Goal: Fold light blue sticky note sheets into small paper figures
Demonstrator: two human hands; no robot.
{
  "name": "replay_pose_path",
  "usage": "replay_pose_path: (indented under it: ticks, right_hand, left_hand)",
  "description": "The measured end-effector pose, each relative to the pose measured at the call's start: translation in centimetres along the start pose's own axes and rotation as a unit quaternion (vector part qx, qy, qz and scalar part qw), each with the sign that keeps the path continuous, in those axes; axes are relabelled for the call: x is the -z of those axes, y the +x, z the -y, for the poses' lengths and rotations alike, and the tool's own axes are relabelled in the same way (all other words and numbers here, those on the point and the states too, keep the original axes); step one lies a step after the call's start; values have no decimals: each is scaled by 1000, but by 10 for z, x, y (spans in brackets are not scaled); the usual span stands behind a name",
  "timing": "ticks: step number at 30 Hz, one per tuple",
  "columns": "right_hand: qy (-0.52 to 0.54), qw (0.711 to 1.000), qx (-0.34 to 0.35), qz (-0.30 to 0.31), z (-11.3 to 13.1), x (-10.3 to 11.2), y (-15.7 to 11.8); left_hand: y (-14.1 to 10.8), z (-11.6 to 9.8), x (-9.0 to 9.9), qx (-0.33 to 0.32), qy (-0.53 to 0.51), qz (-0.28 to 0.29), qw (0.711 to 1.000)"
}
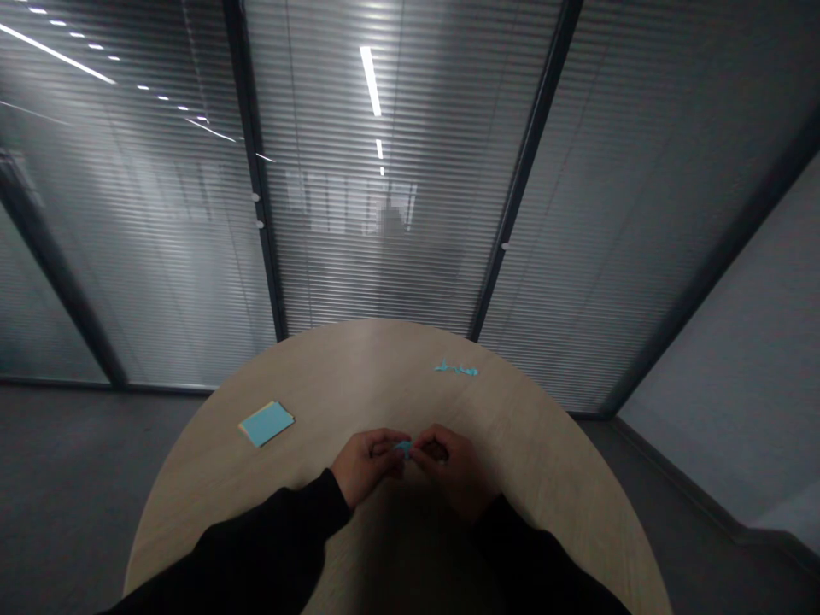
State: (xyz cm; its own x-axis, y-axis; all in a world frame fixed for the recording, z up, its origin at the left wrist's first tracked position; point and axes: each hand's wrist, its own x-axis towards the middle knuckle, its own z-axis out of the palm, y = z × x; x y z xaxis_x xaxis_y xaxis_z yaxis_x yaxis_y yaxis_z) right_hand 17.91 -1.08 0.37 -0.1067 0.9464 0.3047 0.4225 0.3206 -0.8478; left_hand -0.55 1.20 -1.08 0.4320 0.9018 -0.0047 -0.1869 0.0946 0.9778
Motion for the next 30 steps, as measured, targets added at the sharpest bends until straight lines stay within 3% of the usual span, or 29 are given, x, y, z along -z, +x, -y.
replay_pose_path:
  ticks: [11, 25, 30]
  right_hand:
    - [170, 984, -54, 23, -13, -5, 0]
    - [171, 984, -49, 28, -6, -9, -1]
    - [154, 987, -45, 1, -3, -6, -1]
  left_hand:
    - [0, -2, 0, -6, 0, 8, 1000]
    - [2, 1, -2, -32, 33, -21, 999]
    - [3, 0, -3, -21, 13, -17, 1000]
